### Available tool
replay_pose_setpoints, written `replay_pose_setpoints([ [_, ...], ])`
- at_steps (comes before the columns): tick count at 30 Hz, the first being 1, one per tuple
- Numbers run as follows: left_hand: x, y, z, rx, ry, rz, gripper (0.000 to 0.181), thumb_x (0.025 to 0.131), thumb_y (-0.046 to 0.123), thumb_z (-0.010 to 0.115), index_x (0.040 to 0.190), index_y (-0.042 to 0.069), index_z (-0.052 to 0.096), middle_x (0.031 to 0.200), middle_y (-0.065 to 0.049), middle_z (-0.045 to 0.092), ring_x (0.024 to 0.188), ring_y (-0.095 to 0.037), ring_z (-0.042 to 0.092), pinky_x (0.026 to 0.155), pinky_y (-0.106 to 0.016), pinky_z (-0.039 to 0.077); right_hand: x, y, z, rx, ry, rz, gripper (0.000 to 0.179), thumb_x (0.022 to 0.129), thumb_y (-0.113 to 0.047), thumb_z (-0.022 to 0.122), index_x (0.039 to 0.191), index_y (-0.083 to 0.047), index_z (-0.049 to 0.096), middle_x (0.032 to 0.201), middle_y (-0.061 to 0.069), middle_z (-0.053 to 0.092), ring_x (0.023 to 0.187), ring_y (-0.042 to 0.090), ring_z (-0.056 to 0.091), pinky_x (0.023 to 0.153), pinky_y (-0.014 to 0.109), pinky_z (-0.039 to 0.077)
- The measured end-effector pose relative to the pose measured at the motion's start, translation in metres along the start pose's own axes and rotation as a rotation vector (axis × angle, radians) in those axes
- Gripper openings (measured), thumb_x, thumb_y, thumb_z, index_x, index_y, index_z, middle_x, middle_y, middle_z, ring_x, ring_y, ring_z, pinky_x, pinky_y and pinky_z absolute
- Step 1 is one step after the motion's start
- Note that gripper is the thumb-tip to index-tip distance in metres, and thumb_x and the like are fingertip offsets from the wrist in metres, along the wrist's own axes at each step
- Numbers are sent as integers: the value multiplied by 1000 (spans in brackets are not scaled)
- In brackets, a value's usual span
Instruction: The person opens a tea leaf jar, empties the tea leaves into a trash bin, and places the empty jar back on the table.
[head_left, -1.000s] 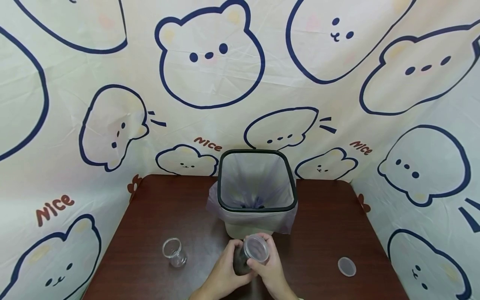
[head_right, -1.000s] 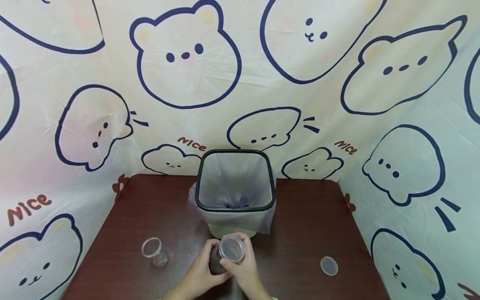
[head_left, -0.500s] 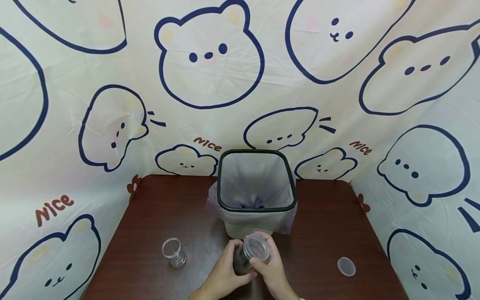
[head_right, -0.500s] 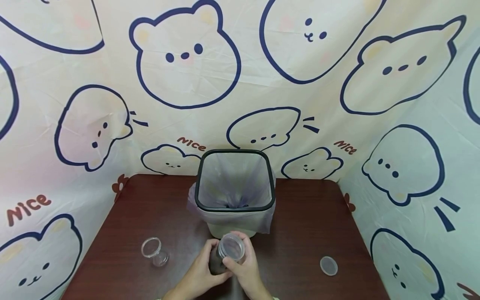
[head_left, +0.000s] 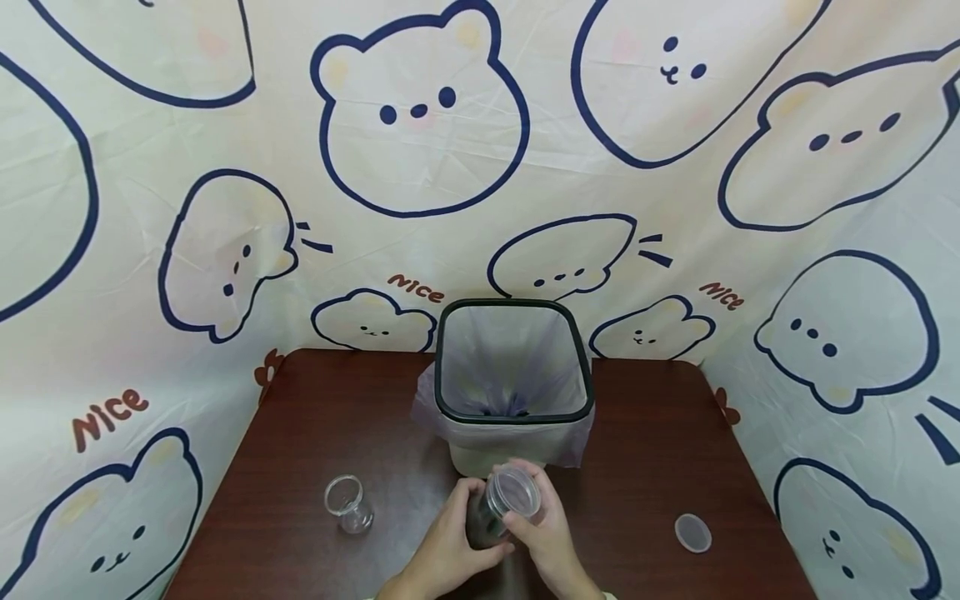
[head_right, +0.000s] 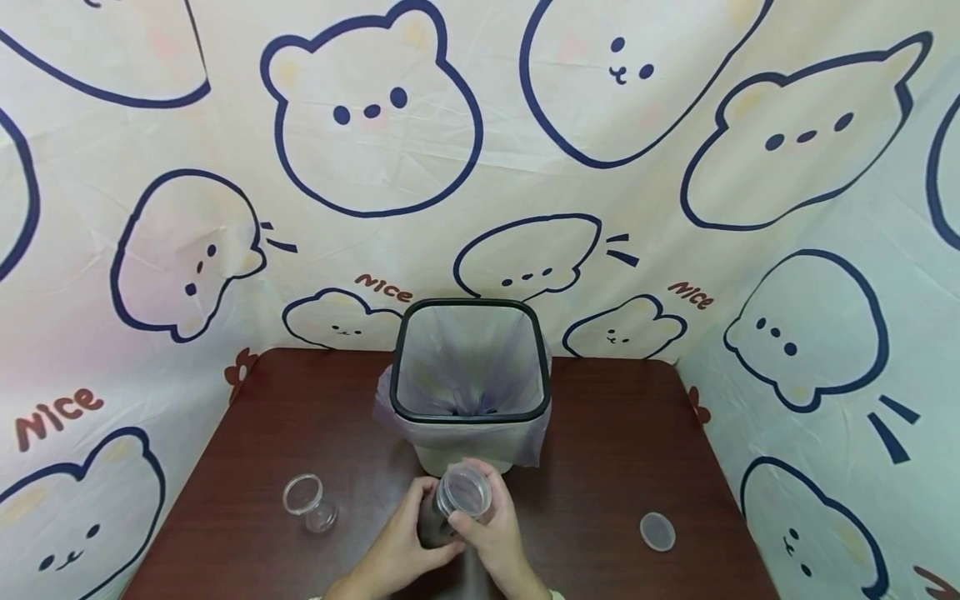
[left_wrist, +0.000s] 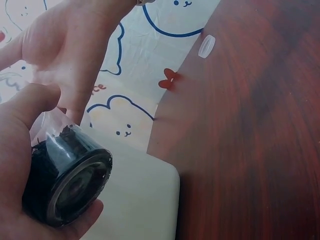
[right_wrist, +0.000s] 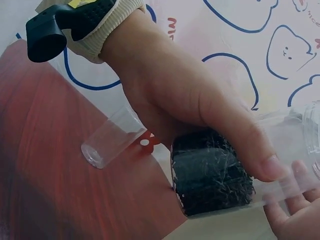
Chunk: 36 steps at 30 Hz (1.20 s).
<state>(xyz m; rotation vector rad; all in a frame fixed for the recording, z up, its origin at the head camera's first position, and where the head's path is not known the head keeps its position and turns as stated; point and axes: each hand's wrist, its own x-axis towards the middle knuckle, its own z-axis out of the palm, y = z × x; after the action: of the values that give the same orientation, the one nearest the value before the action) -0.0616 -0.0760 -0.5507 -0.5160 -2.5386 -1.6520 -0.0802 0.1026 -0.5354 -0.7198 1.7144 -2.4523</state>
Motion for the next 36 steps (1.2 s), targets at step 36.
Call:
replay_pose_setpoints([
  [36,-6,-6,-6,-10,41,-41,73,74,26,92,129,13,47,121,9,60,107,-9,58,93,-32,47,-4,-19,-44,28,86,-183,54,99,13,47,148,14,25,131,13,59,119,18,60,98,39,52],
])
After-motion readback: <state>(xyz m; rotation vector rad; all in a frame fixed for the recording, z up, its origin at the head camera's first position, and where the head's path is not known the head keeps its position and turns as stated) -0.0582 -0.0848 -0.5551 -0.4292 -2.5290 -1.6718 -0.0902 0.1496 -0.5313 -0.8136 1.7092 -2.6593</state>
